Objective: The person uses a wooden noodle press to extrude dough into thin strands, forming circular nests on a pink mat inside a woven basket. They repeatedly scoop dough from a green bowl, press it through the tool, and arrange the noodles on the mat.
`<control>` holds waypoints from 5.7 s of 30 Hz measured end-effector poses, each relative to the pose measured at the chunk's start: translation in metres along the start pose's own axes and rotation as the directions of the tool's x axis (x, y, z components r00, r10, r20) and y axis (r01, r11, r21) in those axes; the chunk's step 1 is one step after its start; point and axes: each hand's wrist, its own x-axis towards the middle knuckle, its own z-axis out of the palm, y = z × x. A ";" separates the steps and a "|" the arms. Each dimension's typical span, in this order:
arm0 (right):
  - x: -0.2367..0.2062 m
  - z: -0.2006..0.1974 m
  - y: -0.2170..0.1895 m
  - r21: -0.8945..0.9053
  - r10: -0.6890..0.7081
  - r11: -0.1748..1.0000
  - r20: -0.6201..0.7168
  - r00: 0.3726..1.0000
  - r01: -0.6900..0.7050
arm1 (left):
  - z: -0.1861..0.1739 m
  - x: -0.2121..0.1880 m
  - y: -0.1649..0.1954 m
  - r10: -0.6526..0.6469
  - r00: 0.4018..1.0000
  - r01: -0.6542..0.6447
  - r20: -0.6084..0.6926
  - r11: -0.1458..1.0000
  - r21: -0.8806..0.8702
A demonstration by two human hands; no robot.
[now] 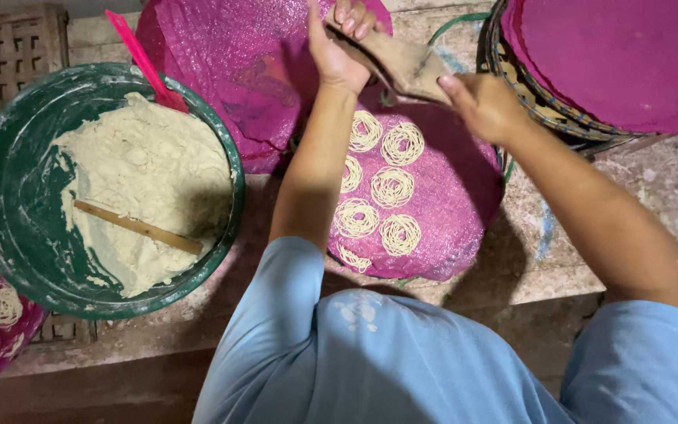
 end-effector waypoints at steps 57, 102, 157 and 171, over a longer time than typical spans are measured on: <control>-0.209 -0.106 -0.145 -0.347 -0.851 0.525 -0.189 0.490 0.777 | 0.240 -0.197 0.026 -0.740 0.672 -0.258 -0.023 -0.263 0.930; -0.091 0.324 -0.454 -0.410 -0.598 0.637 0.272 0.754 0.653 | 0.071 -0.465 0.444 0.637 0.742 0.206 0.207 -0.511 0.835; -0.108 0.133 -0.463 0.482 -0.600 0.783 0.417 0.682 0.394 | 0.160 -0.438 0.423 0.358 0.920 0.193 0.161 -0.769 0.610; -0.177 0.133 -0.502 -0.577 -0.899 0.087 0.306 0.314 0.812 | 0.120 -0.444 0.401 0.200 0.964 0.265 -0.176 -0.665 0.698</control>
